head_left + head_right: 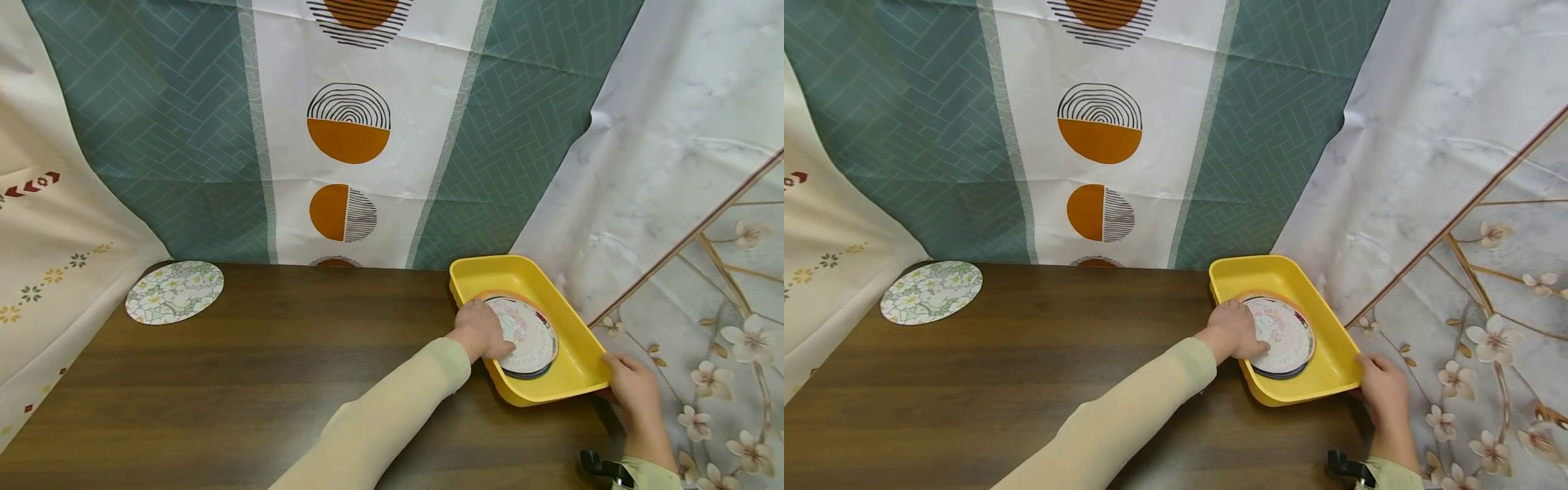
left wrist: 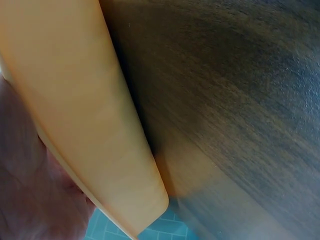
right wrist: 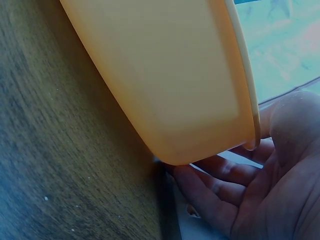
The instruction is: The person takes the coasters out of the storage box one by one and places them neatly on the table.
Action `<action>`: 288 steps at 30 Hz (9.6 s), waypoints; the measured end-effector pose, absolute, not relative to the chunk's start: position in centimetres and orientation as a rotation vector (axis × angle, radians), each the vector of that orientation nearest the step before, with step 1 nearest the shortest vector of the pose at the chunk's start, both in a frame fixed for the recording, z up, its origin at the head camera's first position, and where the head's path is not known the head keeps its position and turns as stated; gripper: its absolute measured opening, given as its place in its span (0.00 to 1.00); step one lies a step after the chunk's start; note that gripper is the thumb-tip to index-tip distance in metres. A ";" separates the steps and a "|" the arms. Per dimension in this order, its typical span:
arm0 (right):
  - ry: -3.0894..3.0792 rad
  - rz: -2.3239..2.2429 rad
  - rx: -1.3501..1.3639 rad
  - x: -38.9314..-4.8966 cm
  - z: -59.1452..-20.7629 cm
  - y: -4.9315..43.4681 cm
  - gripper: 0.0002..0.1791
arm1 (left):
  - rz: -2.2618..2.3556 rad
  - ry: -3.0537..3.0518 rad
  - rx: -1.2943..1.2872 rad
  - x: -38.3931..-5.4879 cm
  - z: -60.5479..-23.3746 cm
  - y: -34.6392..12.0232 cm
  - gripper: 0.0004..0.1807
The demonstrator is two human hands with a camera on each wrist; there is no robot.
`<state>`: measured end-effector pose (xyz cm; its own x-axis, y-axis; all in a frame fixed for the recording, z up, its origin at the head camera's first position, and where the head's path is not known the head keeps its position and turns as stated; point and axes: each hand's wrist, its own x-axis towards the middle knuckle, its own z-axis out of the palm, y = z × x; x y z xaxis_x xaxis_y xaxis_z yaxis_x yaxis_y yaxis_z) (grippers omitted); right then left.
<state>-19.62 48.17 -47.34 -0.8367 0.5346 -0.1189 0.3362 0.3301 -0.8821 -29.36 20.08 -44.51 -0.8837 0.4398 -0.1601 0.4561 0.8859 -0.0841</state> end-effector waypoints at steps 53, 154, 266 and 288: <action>-2.459 1.494 -0.776 -19.7 -47.1 48.2 0.34 | 0.174 3.009 0.933 -30.9 -46.0 19.0 0.30; -2.474 1.483 -0.776 -19.5 -47.3 48.3 0.35 | 2.074 2.038 0.560 -30.7 -46.7 12.3 0.16; -2.447 1.467 -0.833 -19.6 -47.5 48.4 0.33 | 2.075 2.311 -0.051 -33.4 -50.5 -24.0 0.27; -2.436 1.507 -0.791 -19.6 -47.5 48.4 0.33 | 1.943 2.428 -0.133 -32.6 -50.2 -29.9 0.31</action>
